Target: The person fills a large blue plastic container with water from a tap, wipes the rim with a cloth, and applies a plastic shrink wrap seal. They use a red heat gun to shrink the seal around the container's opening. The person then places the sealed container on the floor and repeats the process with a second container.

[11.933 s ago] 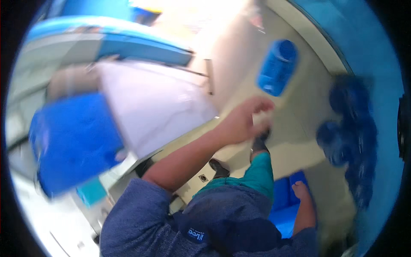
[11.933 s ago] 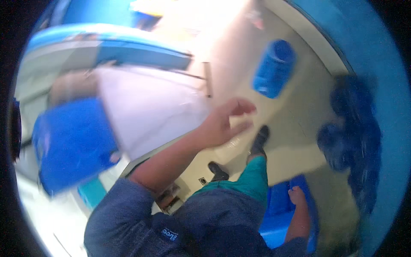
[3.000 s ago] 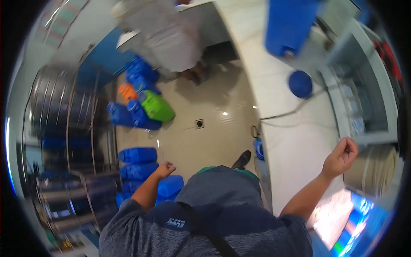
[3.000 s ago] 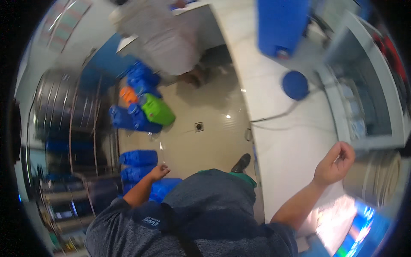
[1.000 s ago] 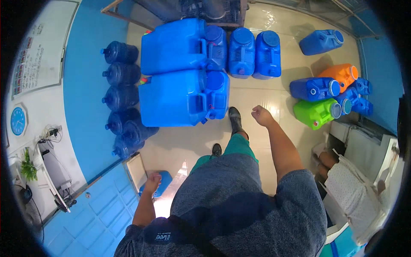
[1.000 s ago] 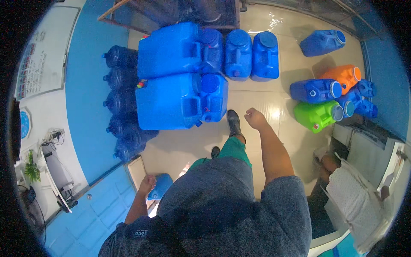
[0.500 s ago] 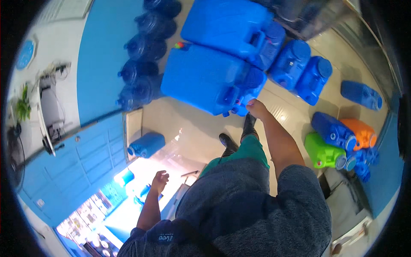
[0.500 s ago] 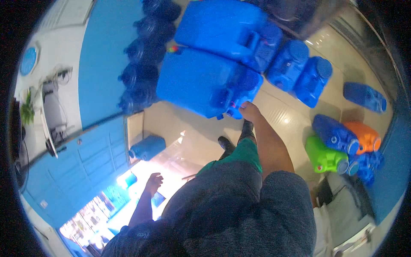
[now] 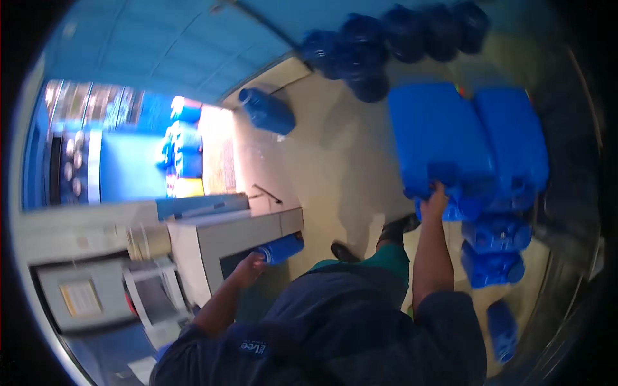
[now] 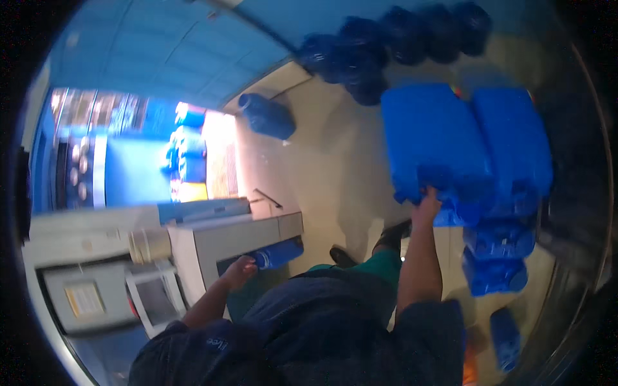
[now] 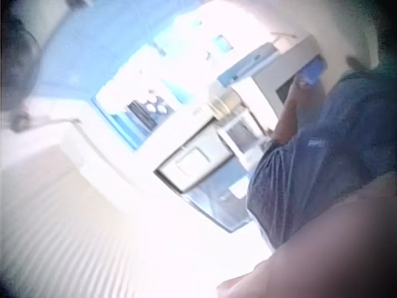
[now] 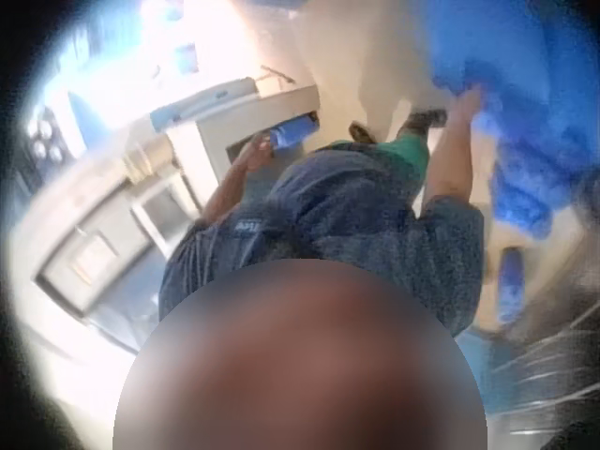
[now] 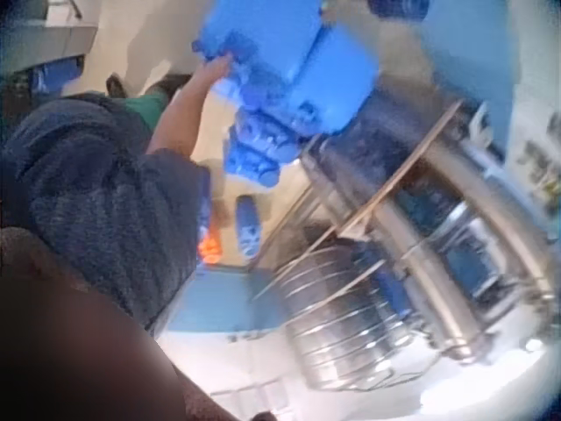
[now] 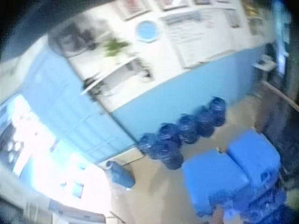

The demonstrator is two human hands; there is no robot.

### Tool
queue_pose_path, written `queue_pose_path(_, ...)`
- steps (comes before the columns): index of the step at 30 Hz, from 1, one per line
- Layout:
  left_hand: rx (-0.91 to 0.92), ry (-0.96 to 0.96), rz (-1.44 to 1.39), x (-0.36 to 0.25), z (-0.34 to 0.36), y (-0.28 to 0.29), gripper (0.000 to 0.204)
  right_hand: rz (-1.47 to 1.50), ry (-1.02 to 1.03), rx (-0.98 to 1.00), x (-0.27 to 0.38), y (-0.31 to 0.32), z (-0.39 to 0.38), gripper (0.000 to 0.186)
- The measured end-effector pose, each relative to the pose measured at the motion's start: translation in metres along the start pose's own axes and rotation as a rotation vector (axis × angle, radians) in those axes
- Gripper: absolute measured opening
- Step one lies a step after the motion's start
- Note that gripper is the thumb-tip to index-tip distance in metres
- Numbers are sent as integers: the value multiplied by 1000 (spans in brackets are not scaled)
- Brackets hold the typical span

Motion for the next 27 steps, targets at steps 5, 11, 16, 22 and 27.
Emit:
queue_pose_path(5,-258,-201,-234,15,-6,19,41,-392,42,308,43,-67,-90,27)
queue_pose_path(11,-901,-767,-150,21,-47,145,50,-941,124,846,53,-217,-234,21)
queue_pose_path(16,-1036,-867,-478,78,-128,211,61,-1104,186,1121,5,-340,-343,21)
queue_pose_path(22,-976,-770,-528,197,-221,217,63,-1131,218,1409,-60,-415,-401,38)
queue_pose_path(27,-1132,-750,-835,259,-250,193,66,-1199,317,1556,-108,-492,-397,49)
Point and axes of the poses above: each hand's wrist, its own z-axis towards the middle knuckle, its own y-axis out of the back of the hand, x = y × z, the point moved 5 cm from there along z, towards the middle knuckle, and after that the axes turned 12 degrees about x, right-handed, at the moved point
